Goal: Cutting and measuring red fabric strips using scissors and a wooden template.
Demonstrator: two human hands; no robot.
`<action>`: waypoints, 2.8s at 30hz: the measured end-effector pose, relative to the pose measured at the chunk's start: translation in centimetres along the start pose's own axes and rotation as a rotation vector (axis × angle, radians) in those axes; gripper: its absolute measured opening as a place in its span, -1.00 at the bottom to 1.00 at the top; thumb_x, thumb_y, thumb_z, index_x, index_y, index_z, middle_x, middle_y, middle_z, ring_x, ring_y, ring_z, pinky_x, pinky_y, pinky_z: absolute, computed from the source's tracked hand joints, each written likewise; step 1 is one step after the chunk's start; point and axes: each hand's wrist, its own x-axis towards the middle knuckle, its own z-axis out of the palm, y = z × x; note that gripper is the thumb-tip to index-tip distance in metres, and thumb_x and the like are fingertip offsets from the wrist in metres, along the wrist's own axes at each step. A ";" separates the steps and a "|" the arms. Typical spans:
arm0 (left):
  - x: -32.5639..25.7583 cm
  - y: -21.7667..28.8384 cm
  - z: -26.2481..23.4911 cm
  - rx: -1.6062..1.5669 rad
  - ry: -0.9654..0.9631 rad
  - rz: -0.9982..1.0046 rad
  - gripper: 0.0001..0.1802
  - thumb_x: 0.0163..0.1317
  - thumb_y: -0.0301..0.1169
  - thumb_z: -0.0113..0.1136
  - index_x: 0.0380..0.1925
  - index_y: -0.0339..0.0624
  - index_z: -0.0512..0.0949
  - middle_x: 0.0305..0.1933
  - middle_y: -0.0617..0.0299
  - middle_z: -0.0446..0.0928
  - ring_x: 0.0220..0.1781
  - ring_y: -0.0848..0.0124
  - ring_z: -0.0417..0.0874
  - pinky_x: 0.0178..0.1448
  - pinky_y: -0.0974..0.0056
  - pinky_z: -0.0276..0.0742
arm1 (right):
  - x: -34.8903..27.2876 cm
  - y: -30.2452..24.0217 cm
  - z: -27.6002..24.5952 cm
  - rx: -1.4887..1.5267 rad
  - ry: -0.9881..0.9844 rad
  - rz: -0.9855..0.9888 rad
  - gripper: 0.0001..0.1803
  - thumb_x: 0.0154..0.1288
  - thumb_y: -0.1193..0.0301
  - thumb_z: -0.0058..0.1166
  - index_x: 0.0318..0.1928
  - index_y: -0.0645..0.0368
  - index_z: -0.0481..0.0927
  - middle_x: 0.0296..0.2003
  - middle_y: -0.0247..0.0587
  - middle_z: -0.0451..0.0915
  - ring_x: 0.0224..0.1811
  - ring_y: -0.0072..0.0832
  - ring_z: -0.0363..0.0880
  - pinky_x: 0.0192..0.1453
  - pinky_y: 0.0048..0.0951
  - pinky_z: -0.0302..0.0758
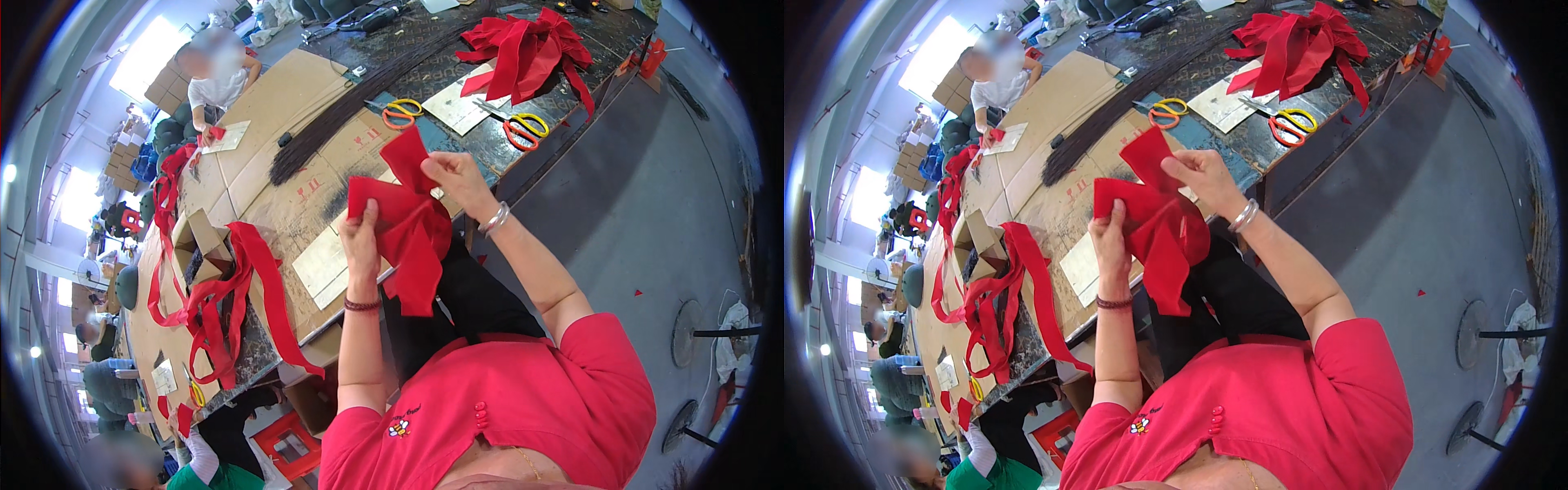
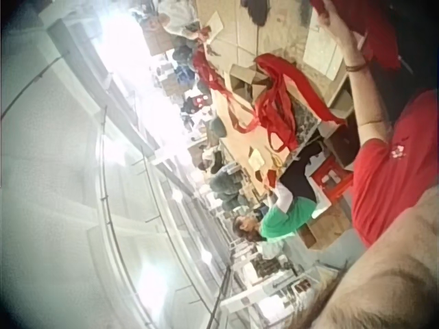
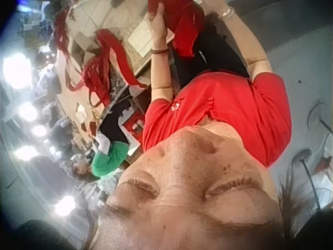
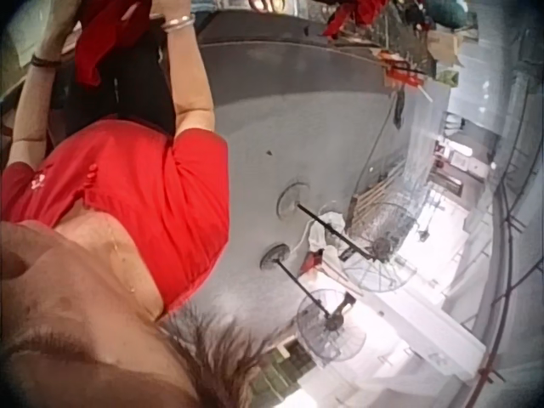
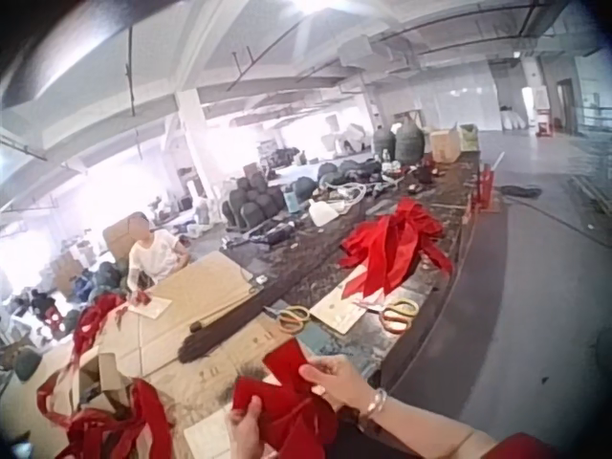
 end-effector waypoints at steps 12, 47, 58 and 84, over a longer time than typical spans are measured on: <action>0.1 2.9 -1.6 0.135 -0.230 -0.262 -0.57 0.16 -0.52 0.23 0.05 -0.35 0.43 -0.13 0.14 0.61 -0.19 0.55 0.59 -0.14 0.45 0.53 | -0.5 0.6 -0.7 0.252 -0.158 0.049 -0.63 0.09 0.29 0.35 -0.16 0.29 0.65 -0.34 -0.36 0.67 -0.34 -0.72 0.53 -0.22 -0.60 0.49; -1.2 -4.3 1.0 -0.311 -0.025 -0.218 -0.70 0.28 -0.38 0.18 -0.04 -0.28 0.47 -0.09 0.20 0.58 -0.11 0.43 0.61 -0.01 0.33 0.54 | 1.6 0.2 -4.1 -0.123 -0.296 0.066 -0.72 0.37 0.28 0.01 -0.19 0.26 0.60 -0.34 -0.37 0.63 -0.27 -0.67 0.56 -0.14 -0.62 0.47; -1.9 -7.7 0.4 -0.430 -0.022 -0.264 -0.73 0.34 -0.35 0.09 -0.03 -0.22 0.47 -0.03 0.18 0.56 -0.05 0.40 0.60 0.04 0.29 0.54 | -6.5 5.1 -3.7 0.269 -0.224 0.319 -0.78 0.29 0.35 0.13 -0.25 0.29 0.61 -0.44 -0.38 0.59 -0.41 -0.69 0.56 -0.41 -0.64 0.52; -8.2 -8.1 2.6 0.326 0.131 -0.148 -0.89 0.18 -0.48 0.24 -0.40 -0.32 0.54 -0.53 0.25 0.54 -0.55 0.51 0.59 -0.43 0.49 0.48 | -5.4 3.4 -2.3 -0.117 -0.226 0.232 -0.80 0.29 0.42 0.01 -0.33 0.38 0.51 -0.52 -0.13 0.64 -0.51 -0.44 0.69 -0.52 -0.57 0.54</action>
